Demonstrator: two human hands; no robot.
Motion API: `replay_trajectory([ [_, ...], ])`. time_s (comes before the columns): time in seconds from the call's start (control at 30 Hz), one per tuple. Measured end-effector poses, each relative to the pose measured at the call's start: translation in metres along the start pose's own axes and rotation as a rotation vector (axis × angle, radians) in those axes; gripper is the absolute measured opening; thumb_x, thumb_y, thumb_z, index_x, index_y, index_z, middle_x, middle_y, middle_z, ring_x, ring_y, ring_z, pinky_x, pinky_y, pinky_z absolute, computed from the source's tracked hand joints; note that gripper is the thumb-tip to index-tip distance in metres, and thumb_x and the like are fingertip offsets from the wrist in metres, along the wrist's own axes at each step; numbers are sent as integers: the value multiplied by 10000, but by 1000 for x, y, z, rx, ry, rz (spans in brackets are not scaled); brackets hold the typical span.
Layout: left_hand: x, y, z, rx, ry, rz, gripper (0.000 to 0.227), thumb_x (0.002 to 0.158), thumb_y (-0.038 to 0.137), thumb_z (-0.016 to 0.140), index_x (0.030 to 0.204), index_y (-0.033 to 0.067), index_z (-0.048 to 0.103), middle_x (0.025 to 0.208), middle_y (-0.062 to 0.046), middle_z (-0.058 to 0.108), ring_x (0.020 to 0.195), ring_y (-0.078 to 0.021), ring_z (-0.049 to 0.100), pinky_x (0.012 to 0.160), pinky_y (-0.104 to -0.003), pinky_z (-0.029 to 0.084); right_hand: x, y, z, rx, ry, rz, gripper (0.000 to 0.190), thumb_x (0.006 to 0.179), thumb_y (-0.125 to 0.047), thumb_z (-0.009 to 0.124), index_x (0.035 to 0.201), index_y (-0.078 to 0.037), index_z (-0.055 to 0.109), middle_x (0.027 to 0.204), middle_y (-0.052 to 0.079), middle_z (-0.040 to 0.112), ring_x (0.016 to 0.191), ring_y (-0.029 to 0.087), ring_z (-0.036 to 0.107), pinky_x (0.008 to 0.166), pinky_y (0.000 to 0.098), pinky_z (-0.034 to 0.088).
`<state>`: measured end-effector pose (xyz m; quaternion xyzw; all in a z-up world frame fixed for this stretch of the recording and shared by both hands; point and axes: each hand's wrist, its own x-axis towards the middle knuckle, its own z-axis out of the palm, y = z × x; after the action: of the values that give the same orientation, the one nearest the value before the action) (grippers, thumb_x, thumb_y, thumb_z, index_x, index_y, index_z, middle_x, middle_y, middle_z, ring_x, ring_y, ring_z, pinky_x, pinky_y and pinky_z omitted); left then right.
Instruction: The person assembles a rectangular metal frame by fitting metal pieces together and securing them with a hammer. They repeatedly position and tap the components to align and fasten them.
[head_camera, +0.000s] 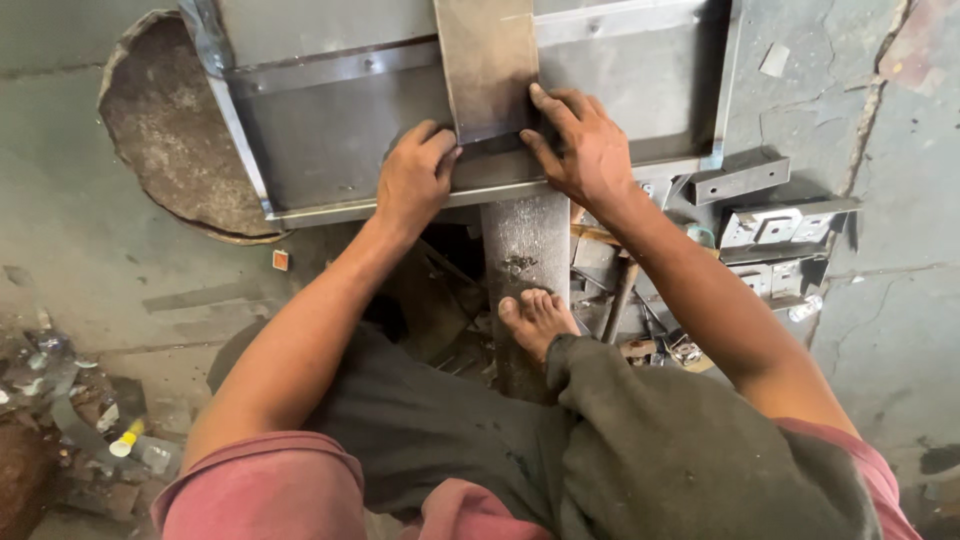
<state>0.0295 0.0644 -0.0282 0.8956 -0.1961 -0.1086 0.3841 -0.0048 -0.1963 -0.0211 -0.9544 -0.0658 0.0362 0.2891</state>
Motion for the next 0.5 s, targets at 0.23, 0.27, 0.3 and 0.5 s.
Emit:
replay_trajectory([
  [0.23, 6, 9, -5, 54, -4, 22, 92, 916, 80, 707, 988, 40, 667, 1035, -115, 651, 956, -358, 647, 783, -467, 541, 62, 4, -12, -105, -24, -126, 685, 1076, -324, 734, 1615, -22, 439, 1663, 145, 423, 1531, 341, 372, 1211, 535, 295],
  [0.27, 7, 8, -5, 43, -17, 12, 95, 914, 80, 708, 988, 37, 665, 1036, -113, 653, 950, -354, 650, 770, -465, 542, 65, 2, -9, -159, -50, -116, 708, 1063, -345, 728, 1618, -22, 431, 1673, 137, 400, 1537, 333, 349, 1211, 544, 265],
  [0.3, 7, 5, -5, 27, -19, 12, 99, 912, 81, 714, 989, 39, 668, 1034, -115, 652, 950, -354, 650, 775, -465, 543, 69, -1, -4, -213, -76, -110, 731, 1050, -366, 722, 1620, -21, 424, 1682, 130, 377, 1543, 325, 327, 1210, 554, 235],
  [0.5, 17, -3, -18, -76, 61, 7, 189, 827, 68, 703, 1011, 32, 680, 1077, -139, 665, 986, -349, 660, 840, -437, 568, 72, -11, 0, -297, -162, -19, 710, 1094, -384, 683, 1665, -98, 374, 1737, 51, 302, 1602, 284, 256, 1259, 570, 195],
])
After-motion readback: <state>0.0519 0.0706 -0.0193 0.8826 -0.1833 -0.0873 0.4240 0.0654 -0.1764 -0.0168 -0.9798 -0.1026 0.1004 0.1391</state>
